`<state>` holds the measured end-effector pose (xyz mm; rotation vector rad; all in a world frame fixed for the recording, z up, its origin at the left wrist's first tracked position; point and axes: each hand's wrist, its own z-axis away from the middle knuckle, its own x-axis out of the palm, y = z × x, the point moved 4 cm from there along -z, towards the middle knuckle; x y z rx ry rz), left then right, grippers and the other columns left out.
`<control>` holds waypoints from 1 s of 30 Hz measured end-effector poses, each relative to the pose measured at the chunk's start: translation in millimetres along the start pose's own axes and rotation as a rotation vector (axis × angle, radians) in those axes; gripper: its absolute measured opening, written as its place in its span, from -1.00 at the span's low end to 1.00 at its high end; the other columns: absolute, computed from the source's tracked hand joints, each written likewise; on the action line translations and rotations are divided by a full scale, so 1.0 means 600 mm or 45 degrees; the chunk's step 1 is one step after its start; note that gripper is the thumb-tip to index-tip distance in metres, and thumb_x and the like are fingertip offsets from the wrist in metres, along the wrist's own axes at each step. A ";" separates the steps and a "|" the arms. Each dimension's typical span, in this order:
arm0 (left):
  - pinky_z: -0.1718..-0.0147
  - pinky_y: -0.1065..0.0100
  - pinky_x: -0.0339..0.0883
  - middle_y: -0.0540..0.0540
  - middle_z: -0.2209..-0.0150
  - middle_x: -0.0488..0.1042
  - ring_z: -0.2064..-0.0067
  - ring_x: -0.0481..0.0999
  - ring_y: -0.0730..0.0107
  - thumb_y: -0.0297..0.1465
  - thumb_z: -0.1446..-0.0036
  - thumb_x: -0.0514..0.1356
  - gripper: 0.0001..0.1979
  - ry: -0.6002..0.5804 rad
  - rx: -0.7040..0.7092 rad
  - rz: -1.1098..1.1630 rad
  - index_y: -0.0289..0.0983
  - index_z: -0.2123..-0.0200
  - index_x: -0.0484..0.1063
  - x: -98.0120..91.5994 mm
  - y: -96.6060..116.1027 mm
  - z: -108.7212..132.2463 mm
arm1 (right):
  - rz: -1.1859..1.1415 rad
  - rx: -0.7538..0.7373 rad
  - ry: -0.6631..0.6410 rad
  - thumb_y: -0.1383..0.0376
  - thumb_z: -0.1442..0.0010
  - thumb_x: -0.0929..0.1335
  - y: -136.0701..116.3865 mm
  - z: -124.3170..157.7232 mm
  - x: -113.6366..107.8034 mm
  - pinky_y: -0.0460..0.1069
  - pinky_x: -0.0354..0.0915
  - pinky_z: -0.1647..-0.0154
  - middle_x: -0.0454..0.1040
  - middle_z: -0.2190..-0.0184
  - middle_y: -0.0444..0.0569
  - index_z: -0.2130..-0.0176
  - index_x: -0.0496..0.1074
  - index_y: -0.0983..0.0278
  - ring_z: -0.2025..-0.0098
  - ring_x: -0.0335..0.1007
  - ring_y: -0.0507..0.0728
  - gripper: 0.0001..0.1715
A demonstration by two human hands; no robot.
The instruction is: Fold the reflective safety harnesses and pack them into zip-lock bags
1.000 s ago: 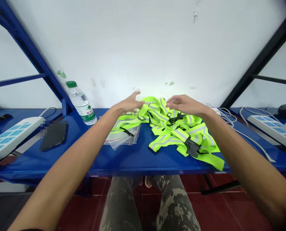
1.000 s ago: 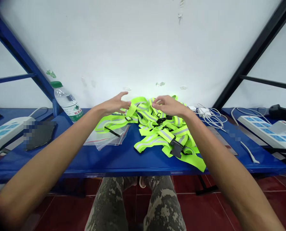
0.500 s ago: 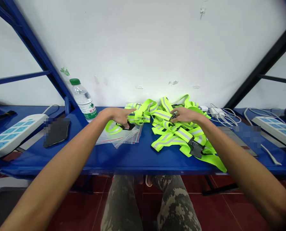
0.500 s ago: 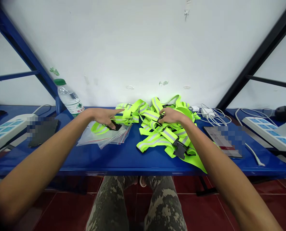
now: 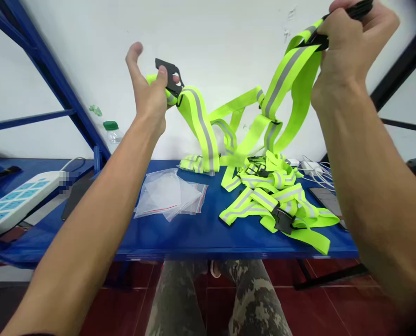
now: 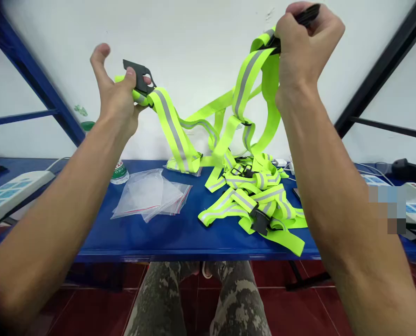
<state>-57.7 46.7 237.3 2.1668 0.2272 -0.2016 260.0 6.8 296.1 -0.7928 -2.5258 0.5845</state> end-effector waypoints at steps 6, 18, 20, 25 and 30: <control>0.24 0.23 0.40 -0.14 0.31 0.56 0.22 0.57 0.23 -0.13 -0.07 0.32 -0.67 -0.399 -0.126 0.260 -0.27 0.26 0.46 0.047 -0.046 0.061 | 0.316 -0.033 -0.506 0.49 -0.11 0.33 0.046 0.145 -0.014 0.03 0.34 0.19 0.48 0.29 0.02 0.18 0.53 0.34 0.29 0.37 0.08 -0.73; 0.30 0.38 0.30 -0.13 0.35 0.52 0.32 0.47 0.38 0.01 -0.14 0.23 -0.53 -0.802 -0.179 0.181 -0.34 0.29 0.50 0.112 -0.109 0.139 | 0.433 0.351 -1.325 0.21 -0.31 0.19 0.077 0.291 -0.018 -0.02 0.06 0.46 0.46 0.37 -0.04 -0.02 0.49 0.27 0.54 0.09 0.02 -0.57; 0.40 0.43 0.22 -0.07 0.42 0.46 0.40 0.39 0.46 0.02 -0.14 0.23 -0.51 -0.771 -0.178 0.199 -0.36 0.32 0.50 0.126 -0.116 0.146 | 0.427 0.369 -1.345 0.20 -0.32 0.18 0.072 0.302 -0.018 -0.01 0.10 0.39 0.43 0.37 -0.06 -0.01 0.47 0.24 0.45 0.18 0.06 -0.58; 0.53 0.44 0.02 0.01 0.54 0.30 0.51 0.19 0.54 0.05 -0.16 0.18 -0.46 -0.761 -0.104 0.102 -0.37 0.46 0.47 0.157 -0.145 0.165 | 0.337 0.478 -1.414 0.07 -0.31 0.21 0.075 0.334 -0.011 0.01 0.20 0.19 0.45 0.20 -0.03 0.19 0.45 0.23 0.21 0.30 0.13 -0.64; 0.59 0.42 -0.17 0.06 0.61 0.12 0.56 0.02 0.58 0.05 -0.20 0.12 -0.44 -0.708 -0.069 0.021 -0.35 0.51 0.42 0.172 -0.170 0.185 | 0.400 0.799 -1.468 -0.19 -0.20 0.26 0.102 0.363 -0.008 0.00 0.26 0.35 0.48 0.15 0.06 0.22 0.46 0.24 0.19 0.34 0.21 -0.43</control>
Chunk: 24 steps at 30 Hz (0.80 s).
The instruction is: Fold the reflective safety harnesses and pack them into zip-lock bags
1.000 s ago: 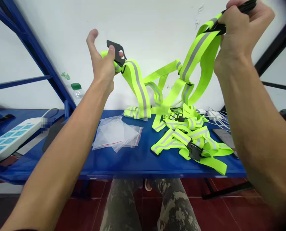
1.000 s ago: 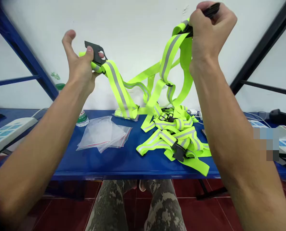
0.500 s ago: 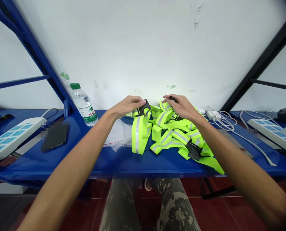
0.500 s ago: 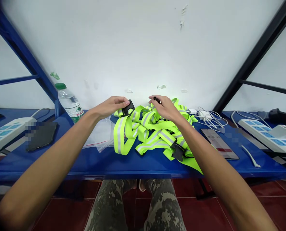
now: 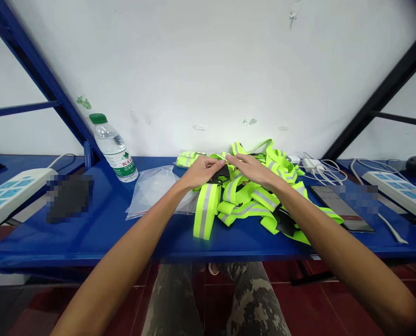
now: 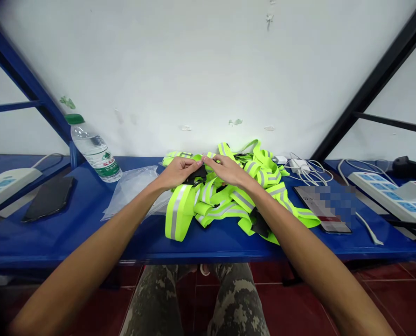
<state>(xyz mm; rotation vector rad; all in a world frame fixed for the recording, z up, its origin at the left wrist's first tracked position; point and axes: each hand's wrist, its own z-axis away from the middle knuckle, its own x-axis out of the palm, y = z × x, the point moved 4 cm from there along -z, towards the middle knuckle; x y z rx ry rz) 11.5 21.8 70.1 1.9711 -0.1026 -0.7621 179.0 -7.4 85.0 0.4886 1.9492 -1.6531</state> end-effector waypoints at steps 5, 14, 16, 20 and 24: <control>0.60 0.43 -0.15 0.07 0.62 0.08 0.58 0.02 0.59 0.06 -0.20 0.12 -0.43 0.065 -0.035 0.110 -0.32 0.58 0.31 0.007 -0.014 0.008 | -0.171 0.128 0.020 -0.08 -0.30 0.12 0.031 -0.015 0.015 0.04 0.32 0.20 0.48 -0.05 0.03 0.17 0.55 0.23 0.01 0.36 0.27 -0.38; 0.59 0.45 -0.10 0.06 0.59 0.13 0.56 0.05 0.59 0.03 -0.20 0.13 -0.46 0.099 -0.070 0.129 -0.32 0.56 0.29 -0.007 -0.024 0.019 | -0.598 0.138 -0.031 0.16 0.10 0.54 0.051 -0.022 0.018 0.07 0.26 -0.06 0.60 0.28 -0.01 0.33 0.59 0.29 0.16 0.44 0.13 -0.68; 0.59 0.44 -0.11 0.06 0.59 0.11 0.56 0.05 0.59 0.02 -0.21 0.12 -0.46 0.104 -0.053 0.097 -0.31 0.57 0.27 -0.007 -0.025 0.020 | -0.575 0.108 0.033 0.14 0.16 0.57 0.053 -0.021 0.014 0.08 0.28 -0.03 0.60 0.32 -0.02 0.35 0.60 0.29 0.20 0.44 0.13 -0.64; 0.58 0.43 -0.12 0.06 0.60 0.10 0.56 0.06 0.57 0.02 -0.22 0.11 -0.46 0.088 -0.040 0.038 -0.31 0.58 0.26 -0.006 -0.024 0.021 | -0.431 0.016 0.122 0.15 0.12 0.56 0.043 -0.016 0.009 0.06 0.32 0.08 0.61 0.33 -0.01 0.34 0.63 0.28 0.25 0.44 0.12 -0.67; 0.59 0.42 -0.10 0.06 0.63 0.10 0.57 0.06 0.56 0.03 -0.24 0.08 -0.43 0.098 -0.030 -0.017 -0.30 0.61 0.25 -0.007 -0.020 0.021 | -0.331 -0.024 0.205 0.15 0.08 0.54 0.029 -0.009 0.009 0.01 0.30 0.33 0.57 0.42 -0.02 0.31 0.65 0.30 0.39 0.38 0.08 -0.66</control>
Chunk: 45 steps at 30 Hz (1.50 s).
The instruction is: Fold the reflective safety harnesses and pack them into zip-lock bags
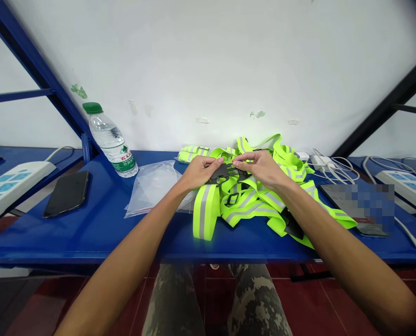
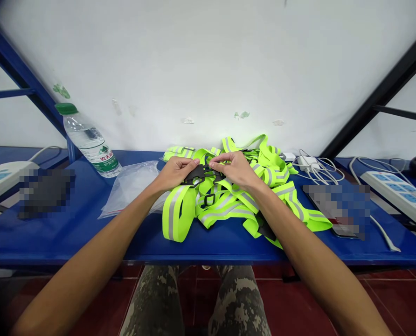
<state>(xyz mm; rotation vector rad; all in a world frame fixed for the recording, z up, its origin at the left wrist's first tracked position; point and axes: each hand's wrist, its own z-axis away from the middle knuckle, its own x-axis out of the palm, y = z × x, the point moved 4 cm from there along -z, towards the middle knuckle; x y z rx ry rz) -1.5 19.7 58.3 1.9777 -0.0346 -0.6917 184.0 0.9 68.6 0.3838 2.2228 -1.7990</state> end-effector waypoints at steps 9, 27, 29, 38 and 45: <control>0.18 0.41 0.33 -0.19 0.07 0.55 0.08 0.50 0.24 0.02 -0.27 0.07 -0.46 0.163 0.126 0.058 -0.34 0.08 0.53 0.012 0.008 -0.002 | -0.125 -0.085 0.062 0.08 0.15 0.56 -0.023 0.010 0.027 0.00 0.24 0.36 0.55 0.44 -0.02 0.36 0.62 0.34 0.43 0.31 0.06 -0.58; 0.42 0.35 0.15 0.06 0.72 0.11 0.55 0.21 0.47 -0.12 -0.15 0.24 -0.60 0.060 0.072 -0.469 -0.38 0.26 0.63 -0.124 0.126 -0.030 | 0.748 -0.248 -0.640 -0.18 -0.02 0.45 -0.104 0.005 -0.107 -0.06 -0.11 0.58 0.23 0.65 -0.17 0.56 0.42 0.24 0.60 -0.03 -0.05 -0.43; 0.38 0.32 0.17 0.04 0.72 0.15 0.53 0.23 0.45 -0.15 -0.10 0.27 -0.63 0.044 0.035 -0.564 -0.37 0.29 0.64 -0.152 0.127 -0.031 | 0.881 -0.272 -0.530 -0.17 0.01 0.47 -0.111 0.000 -0.145 -0.05 -0.12 0.57 0.15 0.68 -0.19 0.64 0.33 0.24 0.60 -0.07 -0.06 -0.38; 0.12 0.27 0.16 -0.02 0.67 0.28 0.24 0.45 0.12 -0.13 0.08 0.38 -0.71 0.198 0.034 -0.901 -0.24 0.39 0.62 -0.224 0.148 -0.040 | 1.470 -0.097 0.023 -0.15 0.08 0.50 -0.150 -0.017 -0.258 0.05 -0.01 0.39 0.39 0.64 -0.06 0.57 0.50 0.30 0.54 0.14 -0.01 -0.44; -0.11 0.14 0.02 -0.06 0.54 0.33 -0.06 0.31 -0.07 -0.14 0.09 0.43 -0.63 0.257 0.124 -1.038 -0.32 0.36 0.53 -0.230 0.193 -0.044 | 1.815 -0.426 0.440 -0.15 -0.09 0.44 -0.194 0.012 -0.271 0.05 -0.04 0.34 0.47 0.48 0.08 0.03 0.51 0.36 0.40 0.20 0.09 -0.28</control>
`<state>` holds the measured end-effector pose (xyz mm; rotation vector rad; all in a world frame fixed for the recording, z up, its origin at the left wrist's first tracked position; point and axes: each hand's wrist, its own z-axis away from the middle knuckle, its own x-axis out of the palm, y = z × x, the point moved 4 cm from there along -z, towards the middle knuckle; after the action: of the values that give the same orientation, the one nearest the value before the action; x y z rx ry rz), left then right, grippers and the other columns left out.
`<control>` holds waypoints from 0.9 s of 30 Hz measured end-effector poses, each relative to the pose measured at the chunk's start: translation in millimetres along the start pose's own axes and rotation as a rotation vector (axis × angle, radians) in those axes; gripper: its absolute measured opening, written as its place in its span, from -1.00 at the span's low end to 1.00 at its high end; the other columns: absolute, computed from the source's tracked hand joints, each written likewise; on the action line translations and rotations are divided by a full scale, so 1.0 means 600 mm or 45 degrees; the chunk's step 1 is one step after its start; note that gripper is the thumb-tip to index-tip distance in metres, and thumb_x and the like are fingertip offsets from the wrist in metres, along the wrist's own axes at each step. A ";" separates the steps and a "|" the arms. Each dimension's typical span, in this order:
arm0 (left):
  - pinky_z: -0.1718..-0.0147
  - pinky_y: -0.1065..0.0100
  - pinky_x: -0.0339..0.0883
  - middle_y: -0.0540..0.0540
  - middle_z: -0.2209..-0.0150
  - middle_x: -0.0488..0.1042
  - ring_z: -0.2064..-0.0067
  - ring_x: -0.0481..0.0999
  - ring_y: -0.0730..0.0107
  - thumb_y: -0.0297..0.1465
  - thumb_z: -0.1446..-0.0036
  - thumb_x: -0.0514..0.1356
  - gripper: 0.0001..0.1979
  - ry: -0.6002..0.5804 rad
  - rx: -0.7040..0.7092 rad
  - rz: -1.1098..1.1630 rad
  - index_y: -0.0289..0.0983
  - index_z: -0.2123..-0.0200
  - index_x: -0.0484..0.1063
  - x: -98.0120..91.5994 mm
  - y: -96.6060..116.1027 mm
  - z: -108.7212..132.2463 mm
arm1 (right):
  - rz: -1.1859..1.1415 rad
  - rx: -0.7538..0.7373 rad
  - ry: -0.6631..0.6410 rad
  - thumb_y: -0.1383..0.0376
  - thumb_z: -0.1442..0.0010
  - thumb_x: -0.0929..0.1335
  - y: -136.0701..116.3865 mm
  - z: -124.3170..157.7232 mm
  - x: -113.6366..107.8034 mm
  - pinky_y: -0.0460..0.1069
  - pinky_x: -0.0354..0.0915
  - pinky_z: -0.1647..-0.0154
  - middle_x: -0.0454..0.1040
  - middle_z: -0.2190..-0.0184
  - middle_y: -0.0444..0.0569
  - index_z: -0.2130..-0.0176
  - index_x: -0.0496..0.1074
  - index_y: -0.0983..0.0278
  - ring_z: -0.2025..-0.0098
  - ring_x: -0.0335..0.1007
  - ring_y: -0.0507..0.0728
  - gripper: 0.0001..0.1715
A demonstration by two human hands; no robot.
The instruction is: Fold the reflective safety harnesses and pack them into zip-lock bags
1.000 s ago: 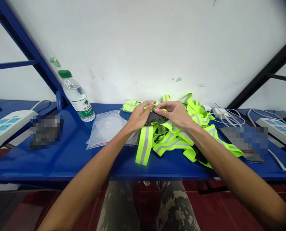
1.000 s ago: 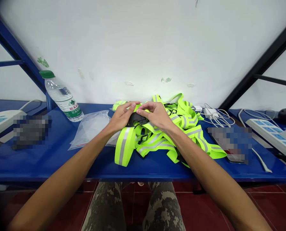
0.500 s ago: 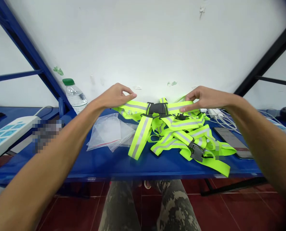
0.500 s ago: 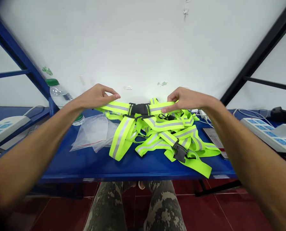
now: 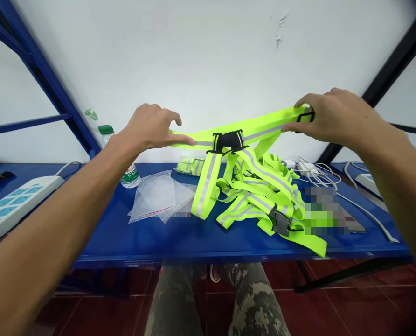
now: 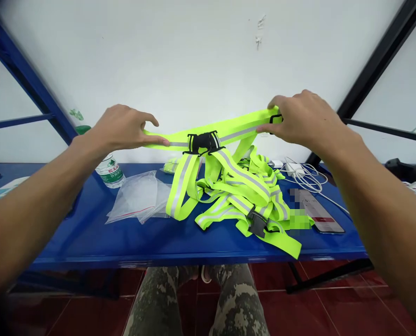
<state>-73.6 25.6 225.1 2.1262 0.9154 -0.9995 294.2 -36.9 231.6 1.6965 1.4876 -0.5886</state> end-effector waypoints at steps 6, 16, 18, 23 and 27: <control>-0.07 0.12 0.08 -0.11 0.46 0.37 -0.11 0.27 -0.11 -0.23 0.07 0.41 -0.73 0.137 -0.002 0.079 -0.30 0.42 0.50 -0.029 0.026 -0.016 | 0.125 0.144 0.155 -0.02 -0.29 0.34 -0.022 0.006 -0.045 0.08 -0.01 0.34 0.53 0.30 0.29 -0.10 0.43 0.47 0.22 0.41 0.26 -0.33; -0.15 0.05 0.00 -0.21 0.03 0.33 -0.10 0.20 -0.05 -0.13 -0.04 0.34 -0.65 0.444 0.221 -0.087 -0.31 0.25 0.52 -0.081 0.076 0.013 | 0.019 0.047 0.391 0.04 -0.32 0.32 -0.010 0.022 -0.110 0.12 0.20 0.21 0.43 0.05 0.30 0.10 0.53 0.44 -0.04 0.38 0.27 -0.50; -0.10 0.06 0.06 -0.19 0.15 0.35 -0.02 0.29 0.07 -0.07 -0.07 0.31 -0.57 0.290 0.240 -0.185 -0.37 0.28 0.50 -0.064 0.068 0.004 | 0.017 0.060 0.293 0.12 -0.29 0.37 0.004 0.015 -0.092 0.08 0.18 0.29 0.46 0.16 0.21 0.19 0.52 0.42 0.01 0.40 0.24 -0.63; 0.11 0.25 0.18 -0.02 0.49 0.34 0.25 0.33 0.31 -0.04 -0.07 0.30 -0.58 -0.191 0.055 -0.444 -0.33 0.31 0.47 0.003 0.015 -0.060 | -0.083 0.047 -0.097 0.34 -0.16 0.40 0.000 -0.050 -0.021 0.01 0.13 0.35 0.49 0.24 0.11 0.02 0.43 0.41 0.11 0.40 0.20 -0.63; 0.12 0.25 0.18 -0.06 0.26 0.46 0.24 0.33 0.33 -0.08 -0.25 0.17 -0.54 0.214 -0.099 -0.589 -0.31 -0.02 0.36 -0.037 0.017 -0.085 | -0.151 0.086 0.143 0.40 -0.28 0.24 -0.030 -0.096 -0.046 0.08 0.18 0.13 0.47 0.04 0.25 -0.15 0.33 0.47 -0.08 0.35 0.30 -0.53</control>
<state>-56.0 51.2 272.5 1.9971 1.5521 -0.9884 262.2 -7.2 282.0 1.7265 1.6739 -0.6213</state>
